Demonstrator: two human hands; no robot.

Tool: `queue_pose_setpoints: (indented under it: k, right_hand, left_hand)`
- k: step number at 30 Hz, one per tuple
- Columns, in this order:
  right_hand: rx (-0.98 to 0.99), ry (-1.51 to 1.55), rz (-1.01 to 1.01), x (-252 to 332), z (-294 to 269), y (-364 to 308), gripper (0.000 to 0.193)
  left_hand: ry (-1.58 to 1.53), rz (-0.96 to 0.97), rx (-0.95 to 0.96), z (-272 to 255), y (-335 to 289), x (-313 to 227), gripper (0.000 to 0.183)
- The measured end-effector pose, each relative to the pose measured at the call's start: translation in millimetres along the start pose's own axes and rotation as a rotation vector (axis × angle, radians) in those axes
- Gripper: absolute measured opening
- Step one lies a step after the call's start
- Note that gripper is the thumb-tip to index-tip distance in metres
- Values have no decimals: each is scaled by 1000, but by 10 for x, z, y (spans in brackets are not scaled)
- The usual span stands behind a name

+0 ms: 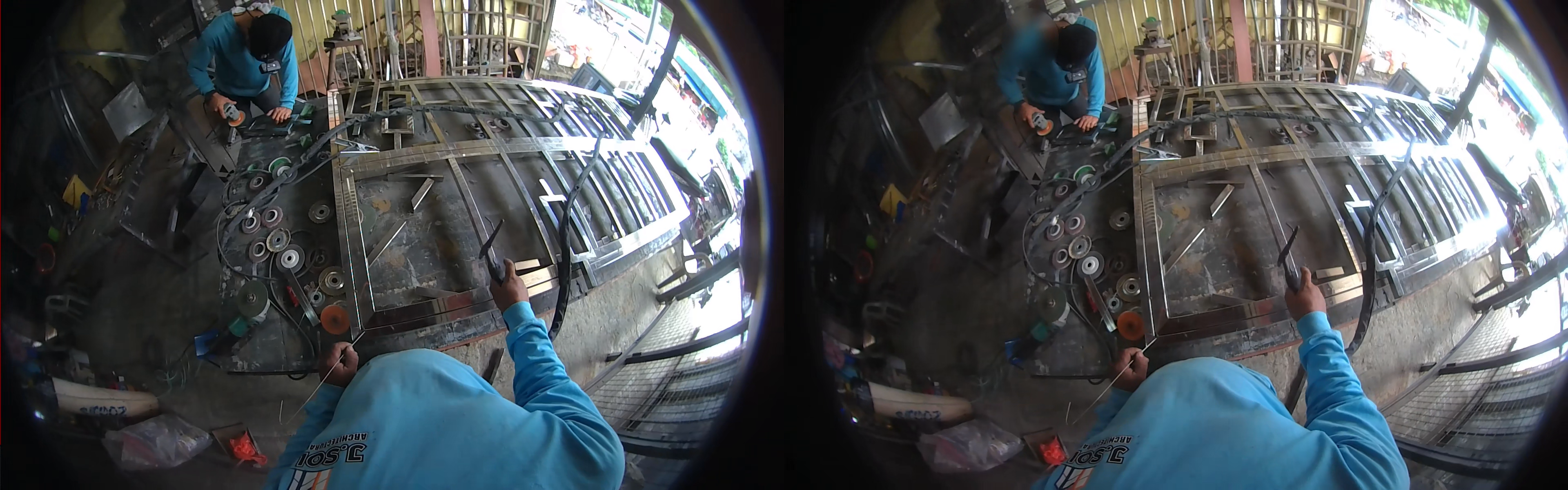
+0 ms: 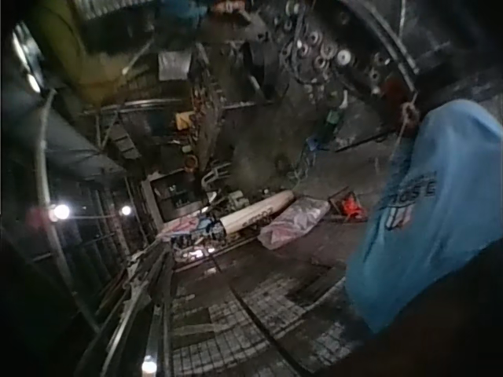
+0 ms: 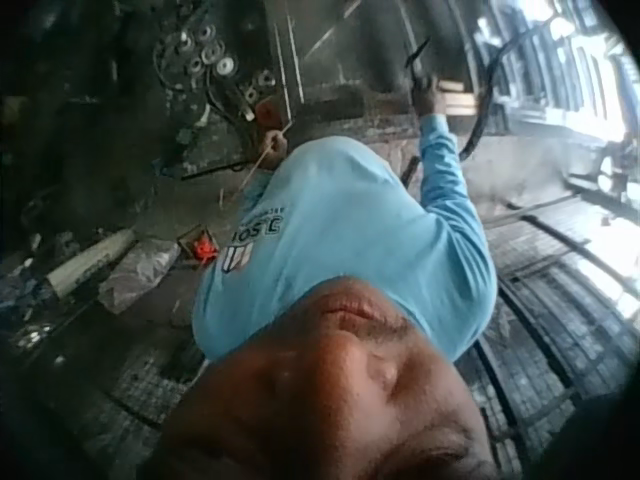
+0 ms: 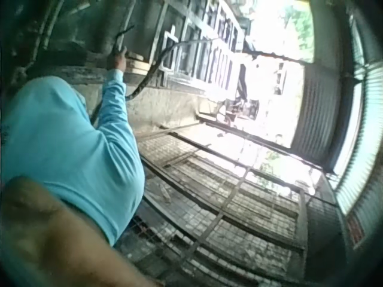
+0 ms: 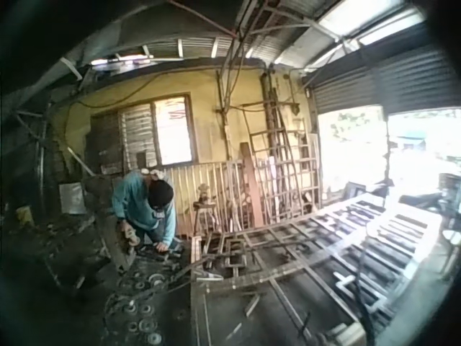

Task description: The person welds components of a large metal gate structure using a TIG welding torch and a filler rod.

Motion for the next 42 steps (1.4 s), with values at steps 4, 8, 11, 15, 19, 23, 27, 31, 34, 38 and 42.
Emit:
queue_pose_setpoints:
  k: [4,8,11,15,19,23,27,31,34,38,42]
  right_hand:
    - [-123,129,-51,-124,-29,-154,71]
    - [-248,242,-156,-34,-309,-286,70]
    - [-245,292,-162,168,-524,-338,67]
    - [-228,458,-120,98,-388,-244,65]
    - [-192,531,-63,19,40,-335,66]
    - [-111,576,-12,-28,445,-520,66]
    - [-58,618,13,-37,651,-642,65]
    - [-13,640,35,-13,613,-653,65]
    - [39,695,50,-95,712,-609,65]
    - [136,661,146,88,515,-657,65]
    - [-71,827,39,-323,567,-443,57]
  left_hand:
    - [-4,6,-19,22,-12,-18,10]
    - [4,-57,53,-42,13,-86,10]
    - [-28,-59,77,-48,-40,-14,10]
    - [-28,-43,94,-142,-75,15,13]
    - [-8,-53,126,-253,-100,-23,14]
    - [9,-32,166,-379,4,-280,14]
    - [8,-156,218,-453,239,-471,15]
    - [44,-113,224,-527,426,-479,18]
    - [53,-111,197,-576,515,-491,18]
    - [31,-108,98,-657,439,-411,17]
    - [-29,-102,51,-812,283,-345,19]
Point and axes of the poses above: each hand's wrist, its own y-axis towards the middle knuckle, its own z-axis out of the palm, x = y × z, the point moved 4 cm from there along y, towards the middle knuckle, and after that the axes turned 4 degrees about x, right-handed, at the moved point
